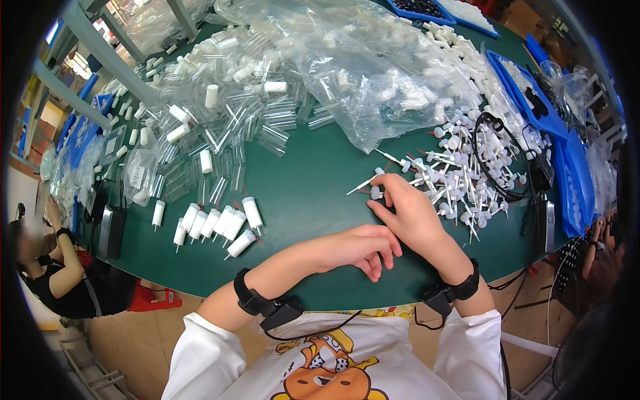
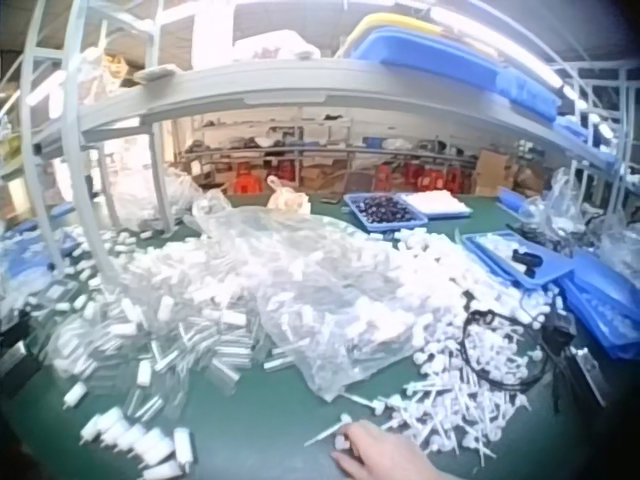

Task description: Assembling small electronic components, specifically inserting small wired sensor or heating elements into white plastic housings.

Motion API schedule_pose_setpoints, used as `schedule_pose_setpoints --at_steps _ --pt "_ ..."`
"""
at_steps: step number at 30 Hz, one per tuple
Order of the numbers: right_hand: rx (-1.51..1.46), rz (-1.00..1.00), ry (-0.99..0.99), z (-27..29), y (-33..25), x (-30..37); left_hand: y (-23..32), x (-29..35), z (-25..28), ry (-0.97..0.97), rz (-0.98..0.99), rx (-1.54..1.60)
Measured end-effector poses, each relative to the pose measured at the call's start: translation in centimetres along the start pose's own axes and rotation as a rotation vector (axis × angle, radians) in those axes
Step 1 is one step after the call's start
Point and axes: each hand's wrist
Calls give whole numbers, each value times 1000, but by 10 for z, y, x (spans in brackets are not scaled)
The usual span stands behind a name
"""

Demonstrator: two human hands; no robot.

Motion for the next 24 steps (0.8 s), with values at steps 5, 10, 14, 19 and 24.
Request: schedule_pose_setpoints --at_steps 5,10,14,19,24 --pt "-110 61 139 3 -3 0 0 -1 1 -10 -4 1" --pt "-216 95 311 25 -7 -8 0 1 3 -14 -3 63" --pt "-154 2 415 62 9 -18 1 1 3 -4 4 66" --pt "70 -107 427 102 63 -43 5 0 0 -5 0 70" --pt "260 -212 338 108 133 -83 5 -2 2 -15 0 100"
Point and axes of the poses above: each hand's wrist, its own x-axis away from the middle knuckle, its own z-axis out of the back of the hand, y = z × x, and after that the axes turned 1 degree about -z, right-handed
